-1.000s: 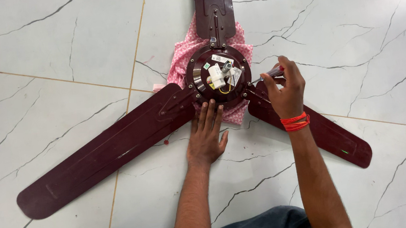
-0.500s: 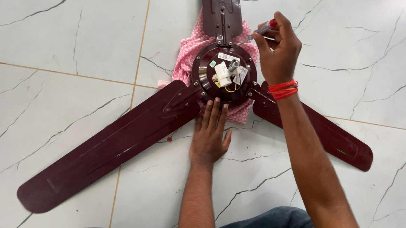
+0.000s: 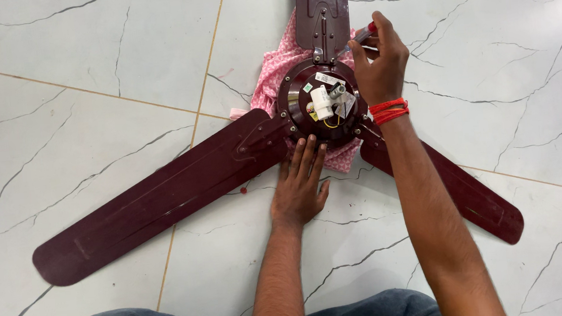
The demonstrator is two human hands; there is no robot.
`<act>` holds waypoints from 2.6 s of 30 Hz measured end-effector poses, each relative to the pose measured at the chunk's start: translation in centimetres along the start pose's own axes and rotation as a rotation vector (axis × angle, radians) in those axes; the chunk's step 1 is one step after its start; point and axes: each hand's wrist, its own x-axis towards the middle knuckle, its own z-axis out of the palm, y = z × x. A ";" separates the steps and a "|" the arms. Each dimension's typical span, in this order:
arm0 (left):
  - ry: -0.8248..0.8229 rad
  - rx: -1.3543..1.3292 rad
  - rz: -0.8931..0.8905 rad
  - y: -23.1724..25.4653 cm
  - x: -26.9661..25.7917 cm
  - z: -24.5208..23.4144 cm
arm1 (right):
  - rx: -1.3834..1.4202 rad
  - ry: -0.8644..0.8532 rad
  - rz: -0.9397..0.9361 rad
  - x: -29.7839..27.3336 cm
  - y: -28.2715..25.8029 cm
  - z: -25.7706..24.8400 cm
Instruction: The person is repairing a ceiling fan lying on the floor. They use a screwdriver to tighten screws on the fan's central hub, securing the blades in place.
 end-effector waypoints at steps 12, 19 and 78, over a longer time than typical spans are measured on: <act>0.042 -0.015 0.011 0.1 0.0 -0.4 | -0.197 -0.396 0.021 4.7 0.1 -2.0; -0.018 0.013 0.000 0.3 0.0 -0.8 | -0.490 -1.053 0.681 11.0 -0.4 -2.1; 0.036 0.026 0.072 -0.3 -0.2 -0.5 | -0.710 -1.425 0.668 11.4 4.0 4.8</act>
